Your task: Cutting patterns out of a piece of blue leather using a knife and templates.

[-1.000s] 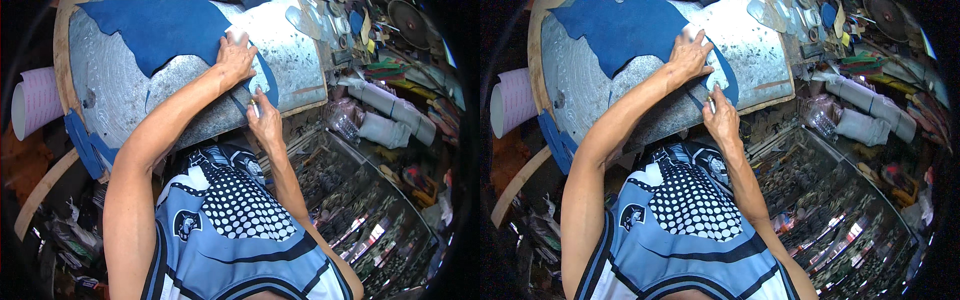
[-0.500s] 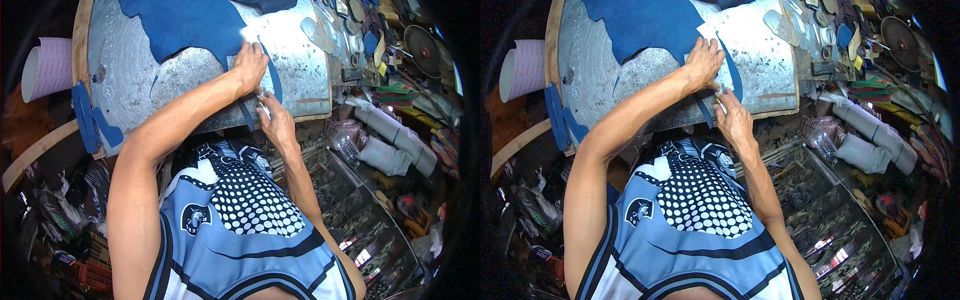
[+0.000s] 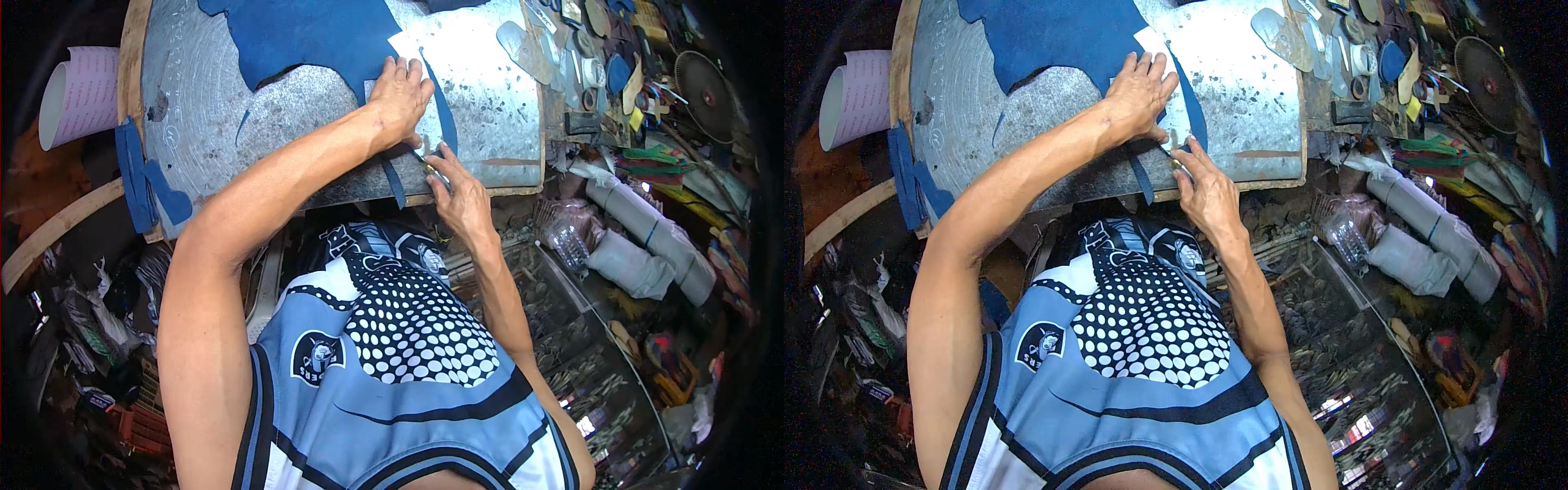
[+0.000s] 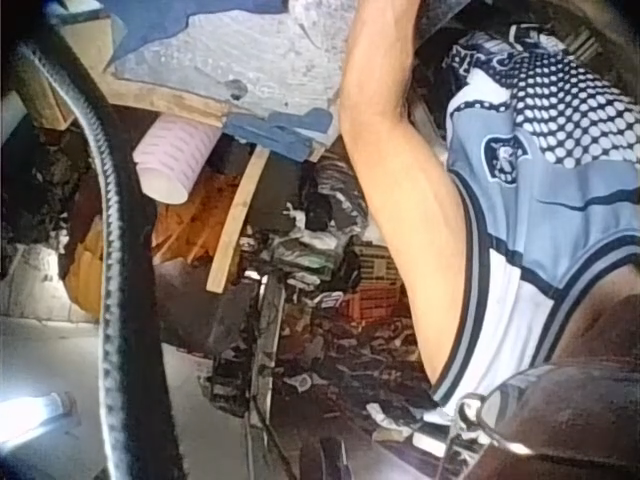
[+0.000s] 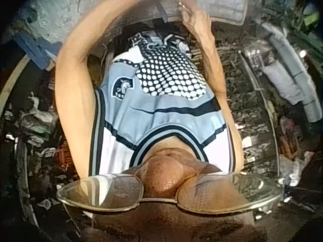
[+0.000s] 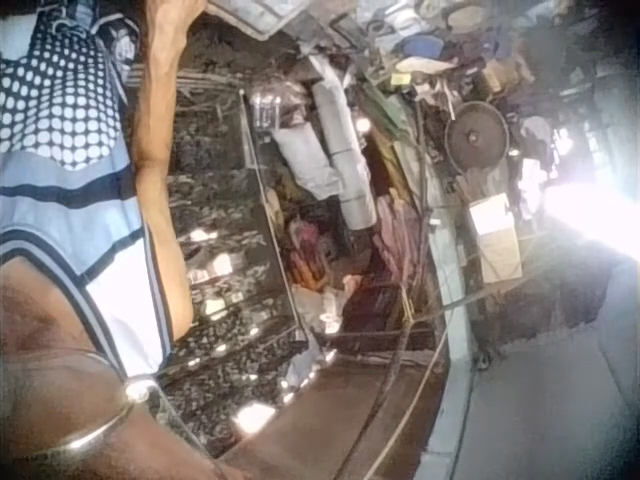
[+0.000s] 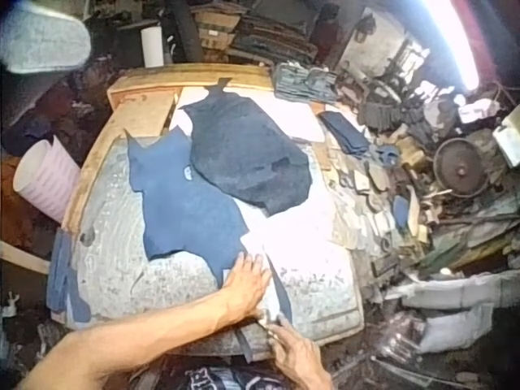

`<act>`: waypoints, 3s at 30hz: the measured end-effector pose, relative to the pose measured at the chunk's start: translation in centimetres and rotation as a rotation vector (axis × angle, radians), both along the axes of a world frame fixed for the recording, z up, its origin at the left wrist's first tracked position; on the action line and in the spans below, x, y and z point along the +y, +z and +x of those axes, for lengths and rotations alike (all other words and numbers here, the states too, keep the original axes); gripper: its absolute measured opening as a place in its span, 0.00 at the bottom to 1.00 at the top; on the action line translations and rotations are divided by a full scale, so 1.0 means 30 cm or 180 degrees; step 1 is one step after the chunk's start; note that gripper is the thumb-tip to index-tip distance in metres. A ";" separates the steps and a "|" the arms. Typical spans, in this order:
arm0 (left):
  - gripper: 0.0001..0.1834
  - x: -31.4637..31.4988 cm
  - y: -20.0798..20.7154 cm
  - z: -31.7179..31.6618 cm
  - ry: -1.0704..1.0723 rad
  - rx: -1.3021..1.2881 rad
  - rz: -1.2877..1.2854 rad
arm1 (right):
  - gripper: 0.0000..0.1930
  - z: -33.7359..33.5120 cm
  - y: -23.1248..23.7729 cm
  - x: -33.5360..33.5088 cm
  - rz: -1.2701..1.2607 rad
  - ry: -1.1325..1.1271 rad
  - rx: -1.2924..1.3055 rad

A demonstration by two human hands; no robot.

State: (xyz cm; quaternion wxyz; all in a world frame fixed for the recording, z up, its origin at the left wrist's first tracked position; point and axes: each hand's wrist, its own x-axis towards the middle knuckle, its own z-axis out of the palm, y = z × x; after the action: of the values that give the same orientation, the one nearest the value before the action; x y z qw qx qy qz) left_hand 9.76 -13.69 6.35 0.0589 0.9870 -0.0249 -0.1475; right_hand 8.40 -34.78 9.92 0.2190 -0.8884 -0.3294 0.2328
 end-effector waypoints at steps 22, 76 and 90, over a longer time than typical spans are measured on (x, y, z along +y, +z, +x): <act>0.59 -0.013 0.047 -0.005 0.0396 0.0312 -0.0226 | 0.13 0.281 0.056 0.021 -0.0144 0.1811 -0.0099; 0.60 0.010 0.039 0.021 0.1299 0.0129 -0.0402 | 0.15 0.511 -0.116 0.431 0.0940 0.0947 -0.0454; 0.61 0.012 0.041 0.027 0.1231 0.0005 -0.0408 | 0.16 0.478 -0.068 0.366 0.0668 0.0762 -0.0121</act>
State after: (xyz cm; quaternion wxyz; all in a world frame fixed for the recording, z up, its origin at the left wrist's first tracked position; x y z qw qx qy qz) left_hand 10.56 -13.32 7.56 0.1488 0.9675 0.1558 -0.1323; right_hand 22.75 -23.80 7.88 0.2750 -0.8193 -0.4595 0.2047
